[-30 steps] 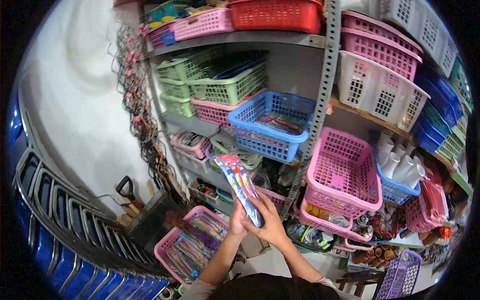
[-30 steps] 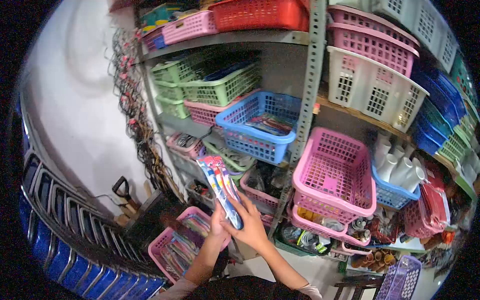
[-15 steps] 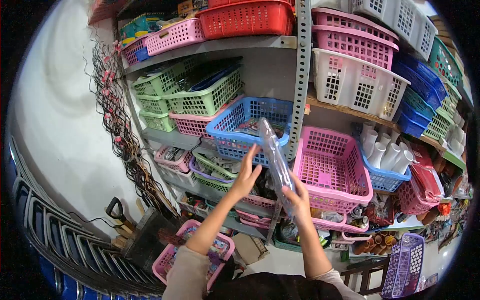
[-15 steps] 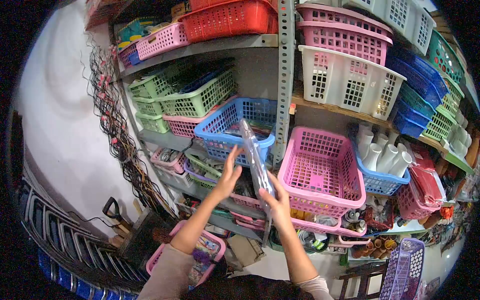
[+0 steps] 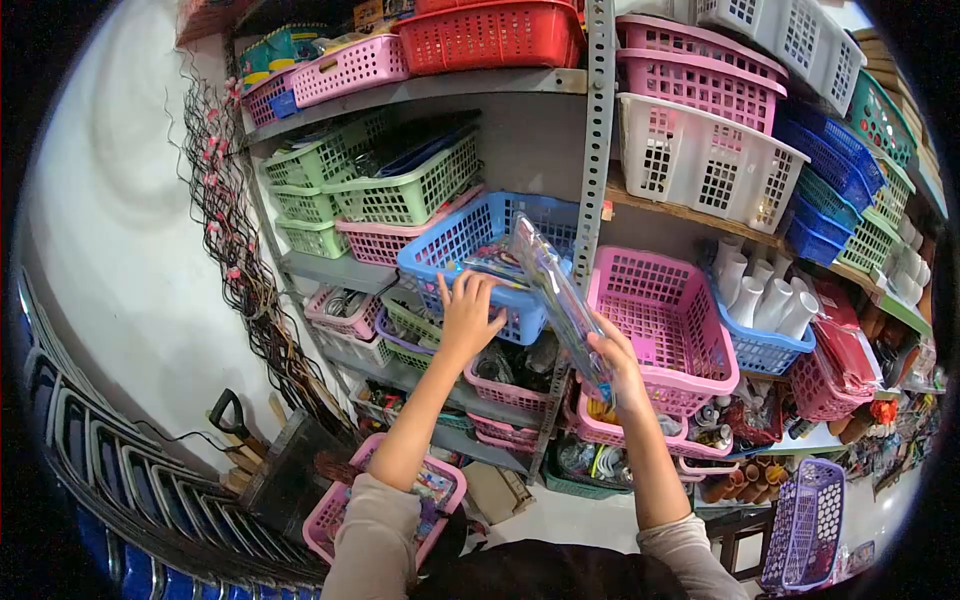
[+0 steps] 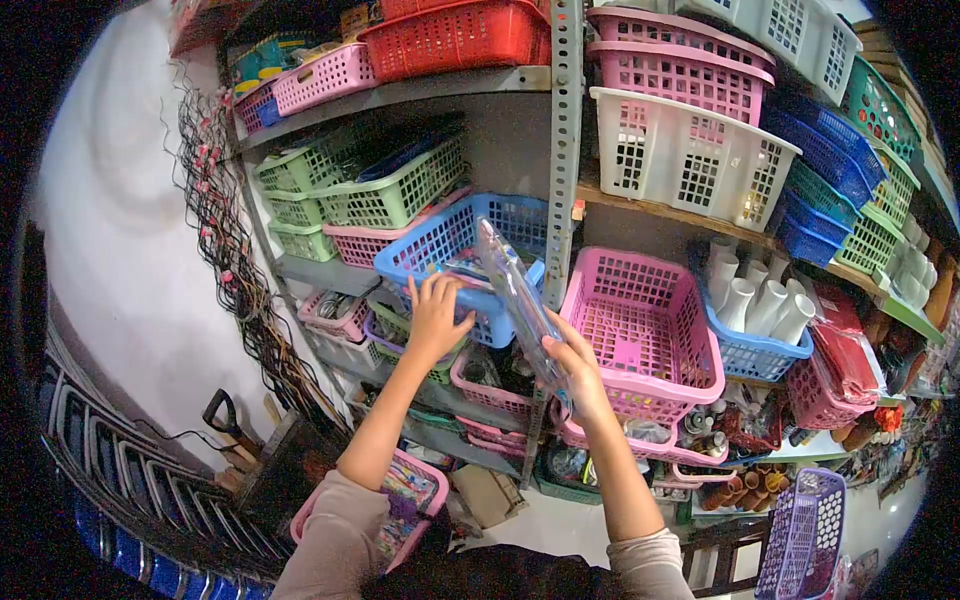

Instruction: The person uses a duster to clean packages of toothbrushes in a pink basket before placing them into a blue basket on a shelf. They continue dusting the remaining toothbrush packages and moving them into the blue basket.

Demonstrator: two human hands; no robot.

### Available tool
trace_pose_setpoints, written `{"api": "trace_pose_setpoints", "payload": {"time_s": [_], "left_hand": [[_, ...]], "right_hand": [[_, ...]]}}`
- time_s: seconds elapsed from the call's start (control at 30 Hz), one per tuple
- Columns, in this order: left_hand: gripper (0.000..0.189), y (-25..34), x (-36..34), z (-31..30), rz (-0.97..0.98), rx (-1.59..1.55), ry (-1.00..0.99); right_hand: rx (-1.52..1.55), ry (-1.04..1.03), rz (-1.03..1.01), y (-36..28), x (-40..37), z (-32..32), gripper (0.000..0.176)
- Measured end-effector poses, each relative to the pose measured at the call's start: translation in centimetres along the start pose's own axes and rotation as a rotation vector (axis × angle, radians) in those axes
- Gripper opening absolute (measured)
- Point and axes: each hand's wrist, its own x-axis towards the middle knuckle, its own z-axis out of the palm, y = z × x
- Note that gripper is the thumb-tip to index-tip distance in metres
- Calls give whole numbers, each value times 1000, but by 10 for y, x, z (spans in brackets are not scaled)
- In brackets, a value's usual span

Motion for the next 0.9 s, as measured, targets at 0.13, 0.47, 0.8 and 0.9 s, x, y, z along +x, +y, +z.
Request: {"api": "trace_pose_setpoints", "payload": {"time_s": [0.13, 0.47, 0.8, 0.9], "left_hand": [[54, -3, -38, -22, 7, -19, -34], [42, 1, -125, -62, -56, -49, -65], [38, -12, -164, -67, -38, -51, -64], [36, -13, -165, -66, -33, -45, -85]], "right_hand": [[-60, -9, -36, -2, 3, -5, 56], [-407, -308, -77, -12, 53, 28, 48], [-1394, -564, -428, 75, 126, 78, 56], [-1525, -676, -324, 82, 127, 94, 57]]}}
